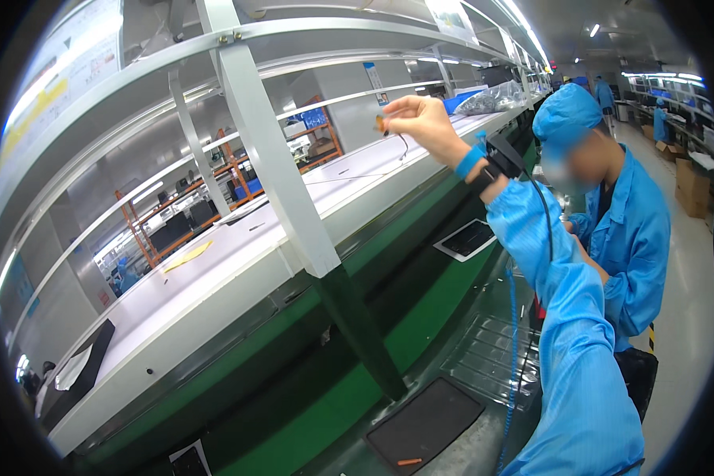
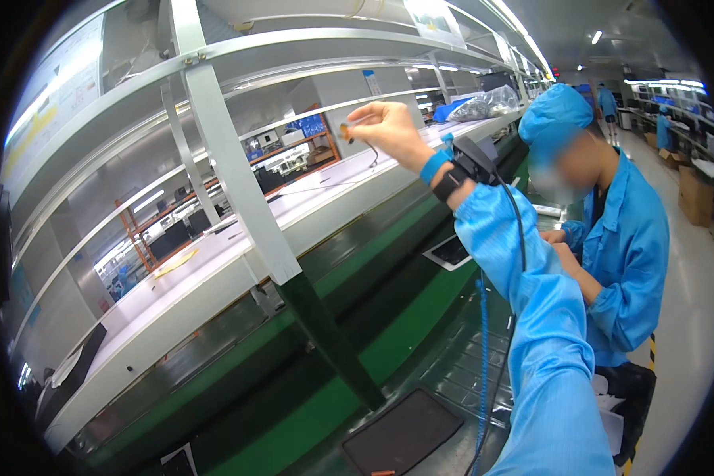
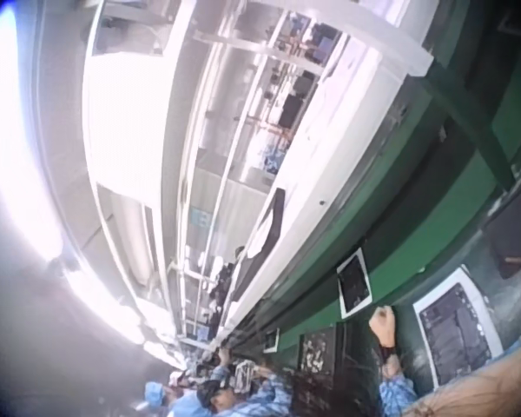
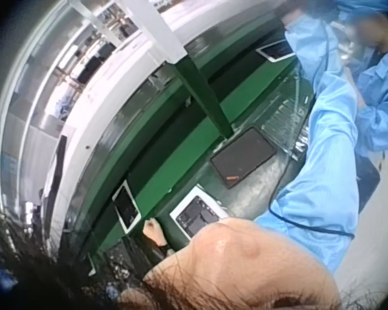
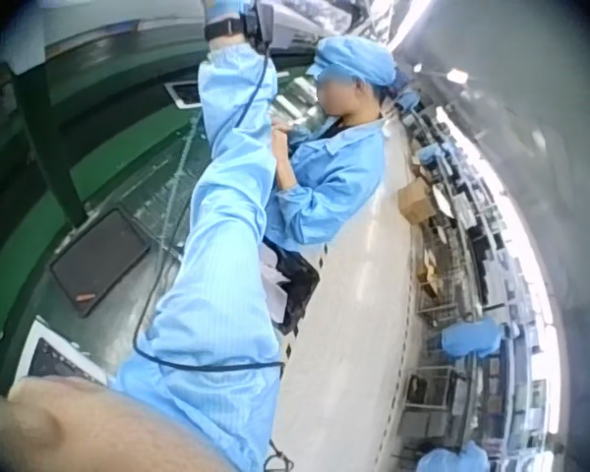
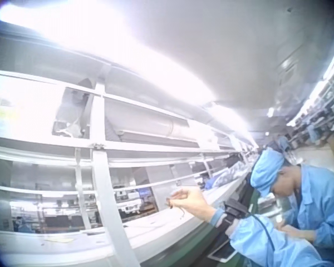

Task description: The person assembles tablet computers on a conveyor belt by using a pointed tool and their hands to fit and press ribbon cables into tablet housings. They then retrieve flex cables from an overhead shelf and peel protective backing off them by hand.

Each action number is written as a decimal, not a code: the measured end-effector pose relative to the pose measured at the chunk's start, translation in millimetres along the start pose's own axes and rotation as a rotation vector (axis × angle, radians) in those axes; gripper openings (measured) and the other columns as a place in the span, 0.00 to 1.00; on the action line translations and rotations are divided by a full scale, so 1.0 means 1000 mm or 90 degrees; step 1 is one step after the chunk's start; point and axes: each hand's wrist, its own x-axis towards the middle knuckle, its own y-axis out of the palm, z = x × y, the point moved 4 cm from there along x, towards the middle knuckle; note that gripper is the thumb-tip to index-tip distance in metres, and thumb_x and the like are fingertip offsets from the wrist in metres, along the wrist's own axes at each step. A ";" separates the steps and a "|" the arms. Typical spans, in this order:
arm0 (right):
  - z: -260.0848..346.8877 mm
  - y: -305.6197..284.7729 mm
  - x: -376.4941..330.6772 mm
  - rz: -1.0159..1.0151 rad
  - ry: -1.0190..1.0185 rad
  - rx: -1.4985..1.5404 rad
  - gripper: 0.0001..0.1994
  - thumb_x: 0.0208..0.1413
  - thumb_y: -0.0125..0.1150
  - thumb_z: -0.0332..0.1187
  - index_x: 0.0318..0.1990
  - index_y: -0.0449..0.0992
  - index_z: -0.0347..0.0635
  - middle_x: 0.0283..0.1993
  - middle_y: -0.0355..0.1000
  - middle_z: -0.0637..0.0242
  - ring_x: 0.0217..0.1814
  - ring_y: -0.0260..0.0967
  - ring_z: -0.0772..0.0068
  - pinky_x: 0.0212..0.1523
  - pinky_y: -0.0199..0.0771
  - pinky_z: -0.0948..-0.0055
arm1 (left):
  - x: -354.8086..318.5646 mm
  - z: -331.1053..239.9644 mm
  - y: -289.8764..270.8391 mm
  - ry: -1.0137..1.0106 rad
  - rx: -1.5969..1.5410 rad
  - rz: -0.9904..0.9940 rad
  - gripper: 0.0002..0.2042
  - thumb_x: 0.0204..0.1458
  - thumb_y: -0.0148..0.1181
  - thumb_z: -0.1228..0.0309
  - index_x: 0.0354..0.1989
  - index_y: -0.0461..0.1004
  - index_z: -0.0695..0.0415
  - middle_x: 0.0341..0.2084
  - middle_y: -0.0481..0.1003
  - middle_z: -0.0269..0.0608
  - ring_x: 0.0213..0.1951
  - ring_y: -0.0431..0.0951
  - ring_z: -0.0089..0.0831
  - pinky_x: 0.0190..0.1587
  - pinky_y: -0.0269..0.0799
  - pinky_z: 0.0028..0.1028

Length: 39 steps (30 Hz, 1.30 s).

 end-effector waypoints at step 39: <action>0.192 0.290 -0.394 0.425 0.433 1.411 0.06 0.35 0.61 0.35 0.22 0.82 0.50 0.73 0.58 0.41 0.80 0.43 0.40 0.80 0.32 0.43 | -0.002 -0.267 -0.098 0.304 -0.643 0.233 0.06 0.46 0.70 0.81 0.28 0.76 0.64 0.22 0.73 0.33 0.25 0.68 0.18 0.26 0.59 0.19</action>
